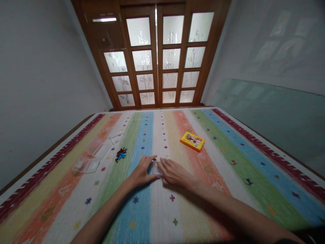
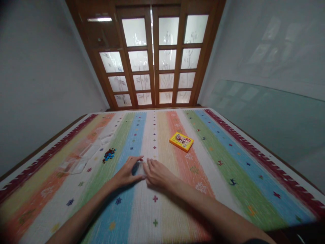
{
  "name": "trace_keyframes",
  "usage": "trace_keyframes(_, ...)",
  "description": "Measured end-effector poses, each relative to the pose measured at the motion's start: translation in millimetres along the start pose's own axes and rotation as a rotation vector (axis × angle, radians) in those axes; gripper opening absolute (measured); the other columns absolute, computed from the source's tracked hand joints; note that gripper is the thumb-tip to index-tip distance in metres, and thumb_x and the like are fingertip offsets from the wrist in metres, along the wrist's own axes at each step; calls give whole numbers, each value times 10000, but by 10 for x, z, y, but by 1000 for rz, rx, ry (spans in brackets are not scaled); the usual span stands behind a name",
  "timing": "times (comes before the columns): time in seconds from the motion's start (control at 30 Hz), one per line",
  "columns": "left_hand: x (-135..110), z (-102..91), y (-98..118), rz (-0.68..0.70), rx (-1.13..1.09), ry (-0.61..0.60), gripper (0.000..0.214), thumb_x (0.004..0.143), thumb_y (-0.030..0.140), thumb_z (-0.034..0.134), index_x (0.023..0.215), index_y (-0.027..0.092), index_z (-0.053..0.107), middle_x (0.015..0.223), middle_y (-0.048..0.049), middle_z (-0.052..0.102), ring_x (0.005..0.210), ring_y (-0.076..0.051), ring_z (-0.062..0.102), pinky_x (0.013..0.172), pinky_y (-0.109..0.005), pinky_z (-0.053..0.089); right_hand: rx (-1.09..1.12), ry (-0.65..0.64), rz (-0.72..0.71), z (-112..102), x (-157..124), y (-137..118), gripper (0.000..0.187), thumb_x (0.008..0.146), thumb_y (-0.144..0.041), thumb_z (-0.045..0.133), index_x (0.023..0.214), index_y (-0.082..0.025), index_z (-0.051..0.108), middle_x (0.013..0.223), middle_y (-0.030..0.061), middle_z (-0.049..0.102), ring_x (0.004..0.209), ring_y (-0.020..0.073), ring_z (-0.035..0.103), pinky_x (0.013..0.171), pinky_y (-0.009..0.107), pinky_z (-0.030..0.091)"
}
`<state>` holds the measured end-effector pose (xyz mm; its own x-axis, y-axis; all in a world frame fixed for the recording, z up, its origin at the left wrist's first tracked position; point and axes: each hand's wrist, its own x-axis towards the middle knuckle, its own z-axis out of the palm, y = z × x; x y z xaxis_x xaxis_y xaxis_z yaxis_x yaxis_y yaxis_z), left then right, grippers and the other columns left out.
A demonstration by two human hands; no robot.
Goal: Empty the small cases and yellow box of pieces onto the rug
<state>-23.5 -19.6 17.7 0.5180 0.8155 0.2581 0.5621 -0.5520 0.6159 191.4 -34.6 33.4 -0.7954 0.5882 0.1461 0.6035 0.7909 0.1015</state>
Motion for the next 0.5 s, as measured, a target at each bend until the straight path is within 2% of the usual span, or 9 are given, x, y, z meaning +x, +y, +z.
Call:
trace_keyframes(0.1,4,32,-27,23,11,-2,733,736,224,740,1417,226,471,1273,-121,586,1188,-298,524,1077,-512,409,-160,-30,30,79,51,-195,540,960,-198,467,1450,17,399,1344,390,542,1221,409,614,981,601,493)
trace_keyframes(0.23,-2,34,-38,21,-1,-29,671,725,148,656,1374,203,498,1245,-126,588,1165,-295,530,1076,-509,403,-189,-60,87,152,121,-332,466,974,-142,420,1434,-73,418,1341,385,541,1185,443,630,878,676,519)
trace_keyframes(0.4,20,37,-71,1,-7,-16,676,714,91,587,1375,191,487,1214,-117,589,1155,-281,535,1029,-476,447,-183,-31,61,161,162,-309,413,979,-172,452,1387,-111,459,1312,358,585,1121,433,670,842,680,538)
trace_keyframes(0.5,43,52,-91,3,-7,-21,640,709,98,610,1337,181,518,1195,-116,588,1142,-283,537,1033,-483,444,-233,-68,40,85,185,-297,397,979,-146,426,1372,-117,474,1260,340,630,1045,415,706,781,639,569)
